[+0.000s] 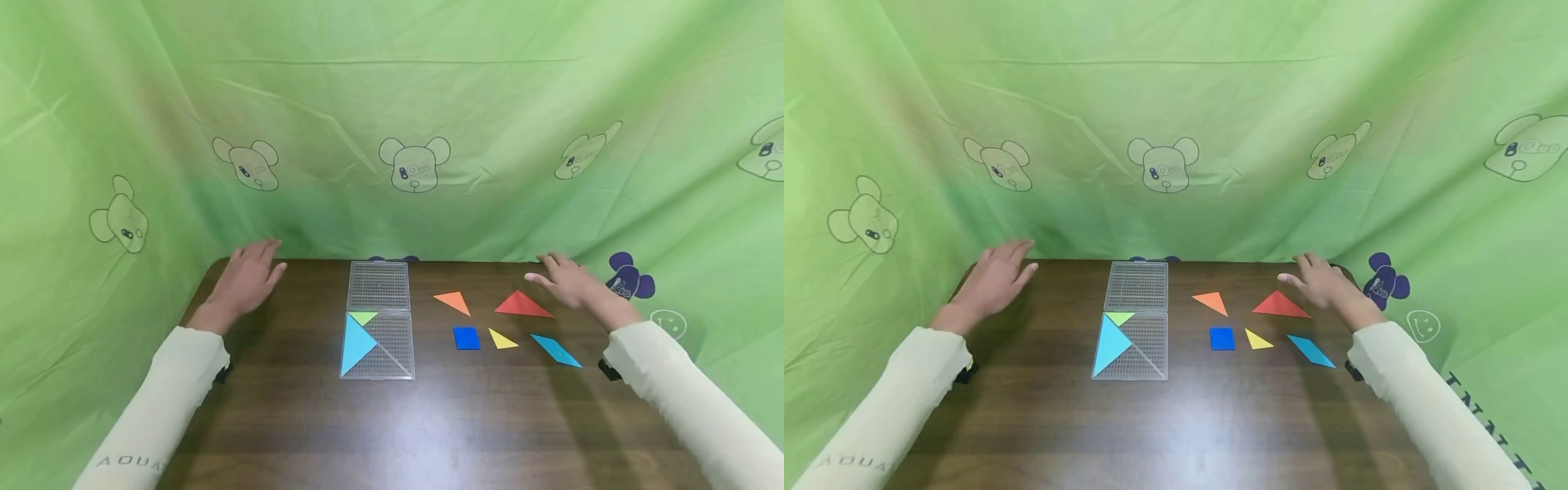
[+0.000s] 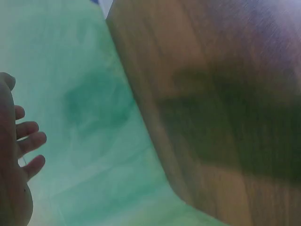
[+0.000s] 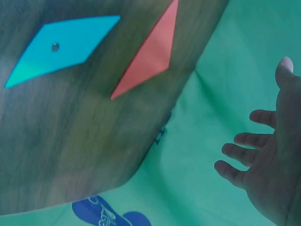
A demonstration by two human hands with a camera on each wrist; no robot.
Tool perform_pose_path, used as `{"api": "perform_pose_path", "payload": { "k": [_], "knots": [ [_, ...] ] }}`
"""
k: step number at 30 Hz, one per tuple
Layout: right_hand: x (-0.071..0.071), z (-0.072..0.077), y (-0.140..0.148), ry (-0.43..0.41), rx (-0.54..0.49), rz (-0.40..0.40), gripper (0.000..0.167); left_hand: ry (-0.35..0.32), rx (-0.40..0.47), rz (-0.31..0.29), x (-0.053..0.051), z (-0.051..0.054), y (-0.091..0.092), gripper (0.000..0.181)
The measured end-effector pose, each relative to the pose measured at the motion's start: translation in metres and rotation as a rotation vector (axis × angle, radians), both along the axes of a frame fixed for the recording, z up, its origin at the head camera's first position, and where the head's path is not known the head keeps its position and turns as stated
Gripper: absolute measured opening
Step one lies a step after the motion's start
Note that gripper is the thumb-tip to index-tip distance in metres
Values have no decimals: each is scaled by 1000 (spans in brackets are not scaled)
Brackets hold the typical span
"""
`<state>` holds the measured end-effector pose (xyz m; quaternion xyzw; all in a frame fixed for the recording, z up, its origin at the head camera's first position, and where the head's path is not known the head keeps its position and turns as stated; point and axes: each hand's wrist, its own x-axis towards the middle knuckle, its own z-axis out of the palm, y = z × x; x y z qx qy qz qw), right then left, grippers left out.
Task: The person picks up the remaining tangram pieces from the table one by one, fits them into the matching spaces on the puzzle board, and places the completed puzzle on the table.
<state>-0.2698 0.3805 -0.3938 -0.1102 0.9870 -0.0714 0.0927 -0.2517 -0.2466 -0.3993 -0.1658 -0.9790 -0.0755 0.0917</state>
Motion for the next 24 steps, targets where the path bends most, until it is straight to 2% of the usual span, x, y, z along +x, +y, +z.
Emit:
{"api": "perform_pose_path", "payload": {
  "k": [5, 9, 16, 24],
  "knots": [
    [8, -12, -6, -1, -5, 15, 91, 12, 12, 11, 11, -18, 10, 61],
    [15, -22, -12, 2, -25, 29, 86, 13, 35, -4, 19, -30, 20, 61],
    [23, -33, -21, 26, -37, 46, 82, 6, 56, -66, 27, -39, 40, 61],
    [31, -43, -24, 68, -63, 56, 72, -45, 54, -113, 32, -51, 59, 60]
  ]
}}
